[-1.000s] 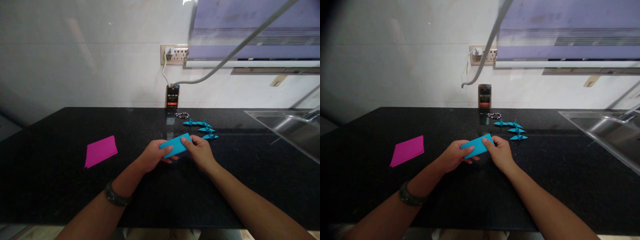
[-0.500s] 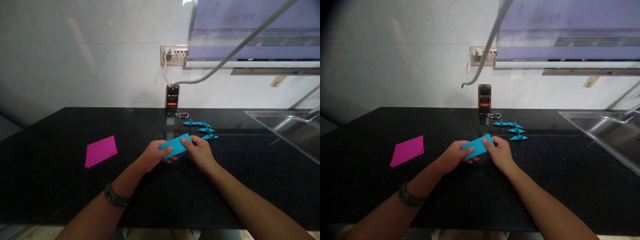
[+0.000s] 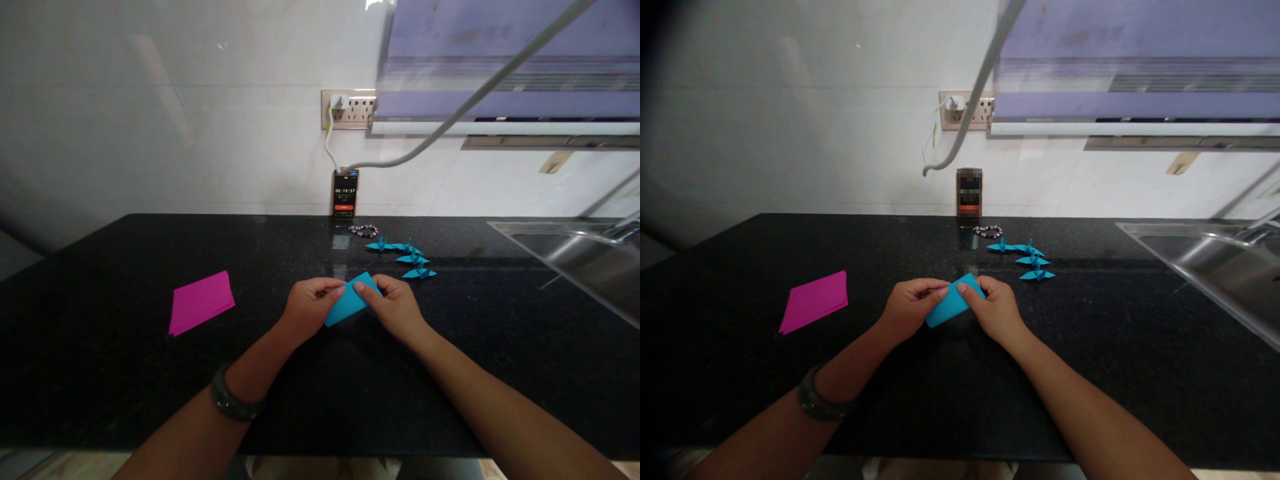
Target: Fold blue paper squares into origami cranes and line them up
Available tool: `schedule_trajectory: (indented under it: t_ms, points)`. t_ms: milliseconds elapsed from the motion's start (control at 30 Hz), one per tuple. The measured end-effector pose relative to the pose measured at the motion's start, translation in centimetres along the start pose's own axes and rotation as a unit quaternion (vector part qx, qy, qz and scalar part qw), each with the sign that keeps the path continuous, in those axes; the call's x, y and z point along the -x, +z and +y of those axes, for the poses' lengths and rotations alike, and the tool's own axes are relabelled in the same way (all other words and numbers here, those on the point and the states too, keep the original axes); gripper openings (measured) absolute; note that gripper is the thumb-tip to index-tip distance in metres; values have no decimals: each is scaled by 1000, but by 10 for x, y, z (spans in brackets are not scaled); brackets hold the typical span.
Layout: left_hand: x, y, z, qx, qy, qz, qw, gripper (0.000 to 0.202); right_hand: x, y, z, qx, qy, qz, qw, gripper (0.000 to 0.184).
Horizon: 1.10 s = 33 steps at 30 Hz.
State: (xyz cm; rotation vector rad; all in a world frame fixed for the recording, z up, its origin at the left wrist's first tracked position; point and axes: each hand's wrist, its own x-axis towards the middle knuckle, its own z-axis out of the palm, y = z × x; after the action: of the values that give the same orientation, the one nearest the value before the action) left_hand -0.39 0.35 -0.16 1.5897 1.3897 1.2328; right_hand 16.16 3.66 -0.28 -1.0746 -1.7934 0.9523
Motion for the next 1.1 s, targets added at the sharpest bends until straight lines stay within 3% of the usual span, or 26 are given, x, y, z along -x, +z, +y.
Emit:
schedule_trajectory:
  t_ms: [567, 1100]
  points:
    - [1, -1, -4, 7, -4, -6, 1000, 27, 1, 1, 0, -10, 7, -3, 1000, 31]
    - [3, 0, 0, -21, 20, -2, 1000, 36, -1, 1, 4, -100, 35, 39, 994, 28]
